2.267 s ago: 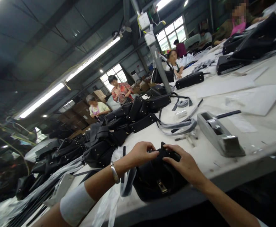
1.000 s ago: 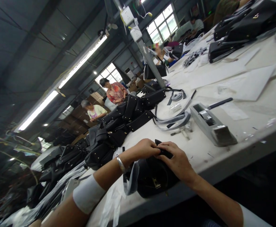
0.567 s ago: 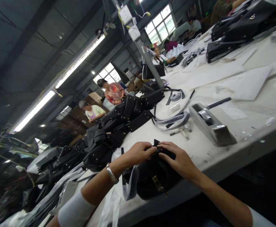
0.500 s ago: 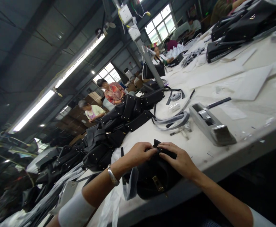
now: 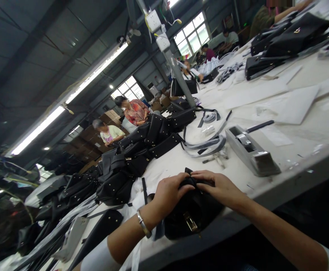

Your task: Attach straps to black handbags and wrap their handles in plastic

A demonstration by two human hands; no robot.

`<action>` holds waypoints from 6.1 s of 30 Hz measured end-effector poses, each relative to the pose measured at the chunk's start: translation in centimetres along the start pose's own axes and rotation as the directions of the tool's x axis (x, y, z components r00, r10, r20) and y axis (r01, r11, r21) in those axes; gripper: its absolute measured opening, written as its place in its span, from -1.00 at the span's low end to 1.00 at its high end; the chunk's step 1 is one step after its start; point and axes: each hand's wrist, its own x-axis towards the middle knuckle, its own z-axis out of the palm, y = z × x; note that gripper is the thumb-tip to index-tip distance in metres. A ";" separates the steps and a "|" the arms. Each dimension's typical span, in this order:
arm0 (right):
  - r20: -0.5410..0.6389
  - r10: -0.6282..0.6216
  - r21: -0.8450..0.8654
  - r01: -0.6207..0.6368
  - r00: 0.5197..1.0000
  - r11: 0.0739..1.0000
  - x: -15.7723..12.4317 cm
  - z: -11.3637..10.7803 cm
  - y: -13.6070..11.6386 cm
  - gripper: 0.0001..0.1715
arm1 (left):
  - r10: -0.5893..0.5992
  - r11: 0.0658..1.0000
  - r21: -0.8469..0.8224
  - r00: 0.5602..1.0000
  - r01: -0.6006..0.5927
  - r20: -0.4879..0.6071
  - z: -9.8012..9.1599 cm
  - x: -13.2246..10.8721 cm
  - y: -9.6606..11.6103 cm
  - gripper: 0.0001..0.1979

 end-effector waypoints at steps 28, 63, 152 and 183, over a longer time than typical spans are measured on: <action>-0.153 0.260 -0.027 -0.267 0.953 0.963 0.1 -3.2 3.3 -0.68 | 0.017 1.000 -0.014 0.988 -0.020 -0.155 2.3 -0.4 -0.6 -0.71; 0.030 0.149 -0.047 -0.147 0.988 0.988 0.4 -0.6 1.4 -0.79 | -0.368 0.565 -0.583 0.811 0.584 0.455 0.6 3.8 -0.6 -0.70; 0.741 -0.291 -0.407 0.749 0.606 0.524 4.2 5.3 -7.0 -0.81 | -0.241 0.954 -0.240 0.936 0.180 -0.255 4.2 -13.1 -1.6 -0.64; 0.622 0.103 -0.309 0.122 0.776 0.943 8.1 4.7 -13.6 -0.57 | 0.109 0.992 0.106 0.891 -0.069 -0.441 -7.1 -6.4 -6.2 -0.75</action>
